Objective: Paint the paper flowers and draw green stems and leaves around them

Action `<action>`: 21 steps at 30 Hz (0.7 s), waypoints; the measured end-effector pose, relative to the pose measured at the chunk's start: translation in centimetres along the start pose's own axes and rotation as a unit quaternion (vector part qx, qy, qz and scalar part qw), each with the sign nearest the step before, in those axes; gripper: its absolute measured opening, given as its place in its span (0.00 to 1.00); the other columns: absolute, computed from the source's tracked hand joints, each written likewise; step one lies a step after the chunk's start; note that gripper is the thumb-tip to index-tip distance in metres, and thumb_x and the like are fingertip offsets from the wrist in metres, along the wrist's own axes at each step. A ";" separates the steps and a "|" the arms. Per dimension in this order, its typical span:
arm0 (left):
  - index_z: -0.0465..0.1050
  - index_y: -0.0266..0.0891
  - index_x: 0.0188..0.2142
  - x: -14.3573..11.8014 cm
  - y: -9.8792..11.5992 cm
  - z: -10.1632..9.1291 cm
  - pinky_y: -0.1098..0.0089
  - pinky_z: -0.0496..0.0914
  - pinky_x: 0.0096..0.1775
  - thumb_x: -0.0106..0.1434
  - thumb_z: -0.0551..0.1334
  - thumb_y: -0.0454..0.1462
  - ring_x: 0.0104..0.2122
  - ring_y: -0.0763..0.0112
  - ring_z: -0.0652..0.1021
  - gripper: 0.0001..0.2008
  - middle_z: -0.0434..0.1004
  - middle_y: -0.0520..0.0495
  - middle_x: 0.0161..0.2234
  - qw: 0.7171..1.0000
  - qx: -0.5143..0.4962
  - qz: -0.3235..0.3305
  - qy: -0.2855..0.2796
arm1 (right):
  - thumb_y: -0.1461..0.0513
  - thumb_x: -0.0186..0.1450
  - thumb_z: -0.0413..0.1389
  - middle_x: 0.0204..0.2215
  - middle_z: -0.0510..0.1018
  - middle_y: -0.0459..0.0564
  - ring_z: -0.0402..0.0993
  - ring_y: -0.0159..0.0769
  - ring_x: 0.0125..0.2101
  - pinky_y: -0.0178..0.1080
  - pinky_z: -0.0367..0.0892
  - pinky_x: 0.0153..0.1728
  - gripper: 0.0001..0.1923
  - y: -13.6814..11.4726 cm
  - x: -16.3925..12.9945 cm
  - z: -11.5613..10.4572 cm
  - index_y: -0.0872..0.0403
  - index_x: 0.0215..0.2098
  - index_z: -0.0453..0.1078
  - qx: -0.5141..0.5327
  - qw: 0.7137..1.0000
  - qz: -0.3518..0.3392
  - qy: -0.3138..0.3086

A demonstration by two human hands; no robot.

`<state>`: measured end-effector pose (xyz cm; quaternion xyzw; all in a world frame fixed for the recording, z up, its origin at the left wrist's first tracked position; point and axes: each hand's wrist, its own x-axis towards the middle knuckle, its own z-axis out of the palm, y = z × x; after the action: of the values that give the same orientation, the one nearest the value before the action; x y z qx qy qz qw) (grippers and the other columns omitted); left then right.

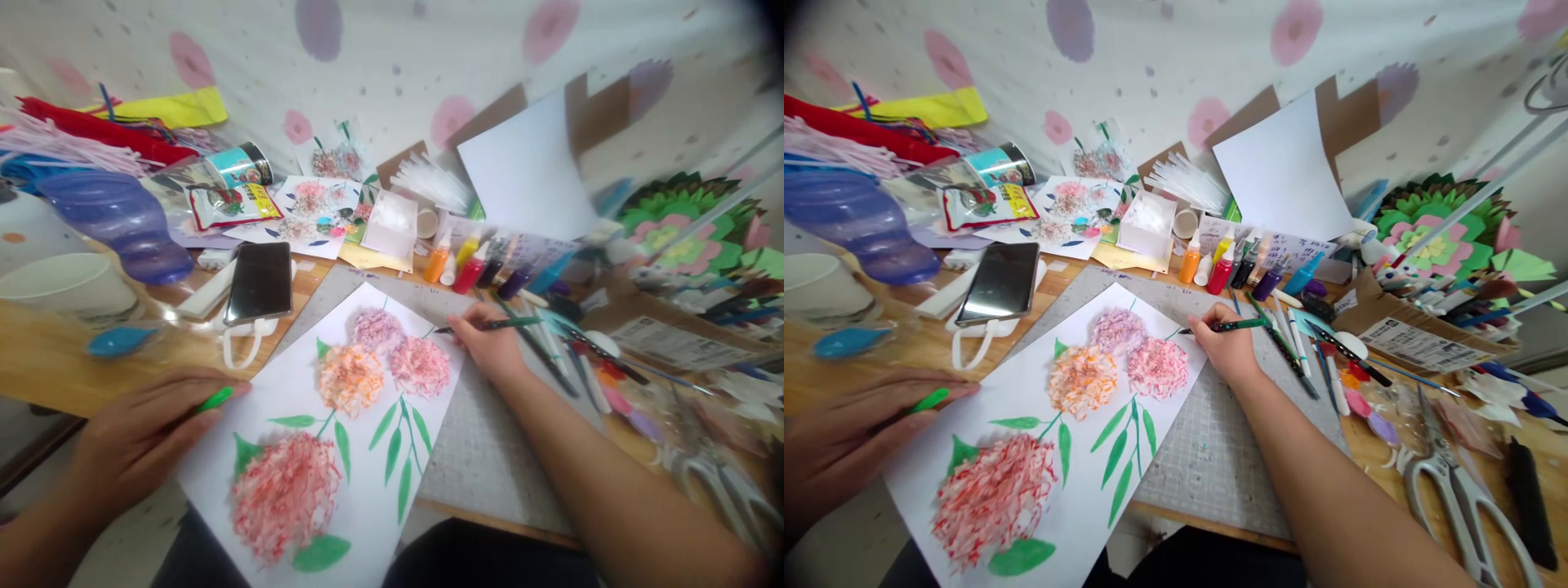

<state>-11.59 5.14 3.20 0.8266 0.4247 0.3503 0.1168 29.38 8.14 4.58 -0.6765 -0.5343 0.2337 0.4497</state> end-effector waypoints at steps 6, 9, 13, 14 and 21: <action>0.77 0.44 0.42 0.2 0.6 -0.4 0.72 0.70 0.46 0.62 0.59 0.37 0.41 0.69 0.79 0.11 0.81 0.51 0.41 1.000 0.005 -0.007 -0.018 | 0.58 0.55 0.62 0.13 0.71 0.42 0.63 0.28 0.14 0.33 0.56 0.17 0.15 -0.8 -0.4 -0.1 0.51 0.17 0.63 0.032 0.999 -0.015 0.023; 0.78 0.43 0.42 0.0 0.6 -0.1 0.71 0.68 0.49 0.62 0.59 0.38 0.45 0.68 0.77 0.11 0.81 0.50 0.42 1.000 -0.011 -0.021 -0.007 | 0.57 0.54 0.63 0.12 0.70 0.42 0.62 0.28 0.14 0.33 0.56 0.16 0.14 -0.6 -0.3 -0.1 0.51 0.17 0.64 0.049 0.998 -0.019 0.033; 0.78 0.41 0.41 0.0 0.5 0.1 0.67 0.69 0.49 0.63 0.58 0.38 0.45 0.66 0.77 0.11 0.81 0.48 0.41 0.999 -0.019 -0.030 -0.015 | 0.56 0.54 0.63 0.13 0.69 0.41 0.64 0.29 0.15 0.34 0.60 0.18 0.15 -0.3 -0.3 -0.3 0.51 0.18 0.62 0.091 0.991 -0.027 0.094; 0.77 0.41 0.41 0.0 0.5 0.1 0.67 0.69 0.49 0.63 0.58 0.38 0.45 0.66 0.77 0.11 0.81 0.47 0.42 0.999 -0.020 -0.032 -0.017 | 0.56 0.55 0.62 0.13 0.67 0.39 0.65 0.29 0.15 0.35 0.62 0.19 0.15 -0.5 -0.5 -0.5 0.50 0.19 0.61 0.108 0.986 -0.031 0.121; 0.77 0.38 0.41 0.0 0.7 0.3 0.66 0.70 0.48 0.63 0.59 0.37 0.44 0.66 0.77 0.10 0.82 0.47 0.40 0.999 -0.031 -0.013 0.001 | 0.56 0.53 0.65 0.14 0.70 0.42 0.62 0.29 0.13 0.32 0.51 0.12 0.13 -3.3 -8.1 -2.0 0.51 0.23 0.65 0.165 0.986 -0.011 0.037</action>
<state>-10.95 4.74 3.34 0.8165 0.4249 0.3623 0.1463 26.73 -0.02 7.03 -0.5951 -0.4790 0.2886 0.5772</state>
